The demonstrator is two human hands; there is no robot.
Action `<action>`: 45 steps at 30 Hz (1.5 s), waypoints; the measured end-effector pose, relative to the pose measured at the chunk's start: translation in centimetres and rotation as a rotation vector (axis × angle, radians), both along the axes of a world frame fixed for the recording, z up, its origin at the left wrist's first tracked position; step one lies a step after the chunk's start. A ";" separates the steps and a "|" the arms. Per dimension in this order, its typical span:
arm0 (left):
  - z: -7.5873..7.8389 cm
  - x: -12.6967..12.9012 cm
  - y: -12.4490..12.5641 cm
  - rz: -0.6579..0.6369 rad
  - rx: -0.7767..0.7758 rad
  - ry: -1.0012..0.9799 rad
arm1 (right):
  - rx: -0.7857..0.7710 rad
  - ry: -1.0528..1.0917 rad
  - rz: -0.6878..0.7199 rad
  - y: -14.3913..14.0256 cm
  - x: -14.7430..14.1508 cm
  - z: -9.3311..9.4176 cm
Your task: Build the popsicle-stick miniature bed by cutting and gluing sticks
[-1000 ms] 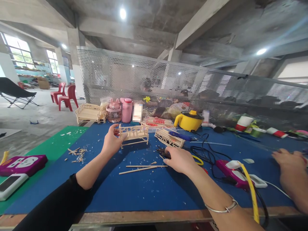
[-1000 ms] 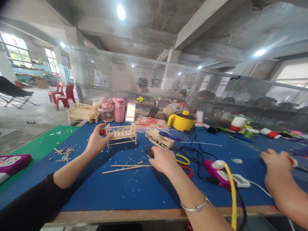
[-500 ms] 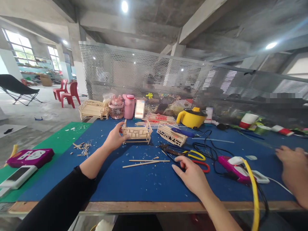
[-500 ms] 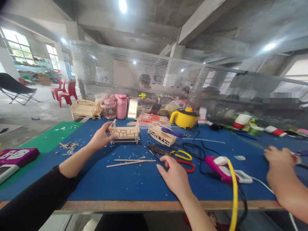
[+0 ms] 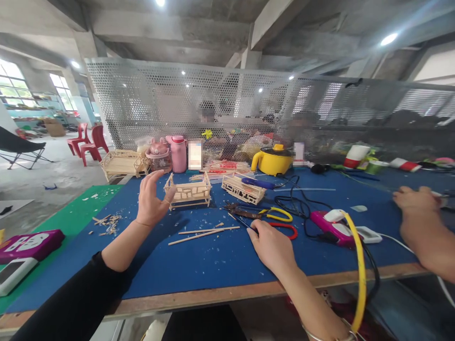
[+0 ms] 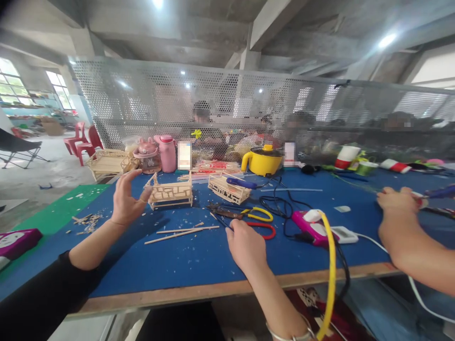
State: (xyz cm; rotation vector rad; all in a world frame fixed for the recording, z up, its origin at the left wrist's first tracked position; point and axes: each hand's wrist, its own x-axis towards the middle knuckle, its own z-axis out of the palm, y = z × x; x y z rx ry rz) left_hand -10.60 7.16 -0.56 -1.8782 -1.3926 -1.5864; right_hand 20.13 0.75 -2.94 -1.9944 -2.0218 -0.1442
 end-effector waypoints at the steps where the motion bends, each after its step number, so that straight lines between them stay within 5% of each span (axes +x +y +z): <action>1: 0.3 0.7 -0.6 -0.002 0.025 -0.007 | -0.001 0.005 0.006 0.0 0.0 0.1; 4: 0.5 2.8 -2.0 -0.087 -0.047 0.034 | 0.028 0.103 -0.049 -0.1 0.2 0.3; 9: 0.0 6.6 -1.8 -0.418 -0.467 0.254 | 0.260 0.545 -0.135 -0.6 1.4 0.5; 12: 0.0 9.2 -1.1 -0.480 -0.665 0.401 | 0.392 0.822 -0.136 -1.0 2.0 0.7; 26: 0.2 20.4 -0.1 -0.350 -0.771 0.706 | 0.492 1.016 -0.129 -1.2 2.5 0.2; 45: 0.6 23.2 -0.4 -0.316 -0.877 0.591 | 0.531 0.998 -0.104 -1.4 2.2 0.6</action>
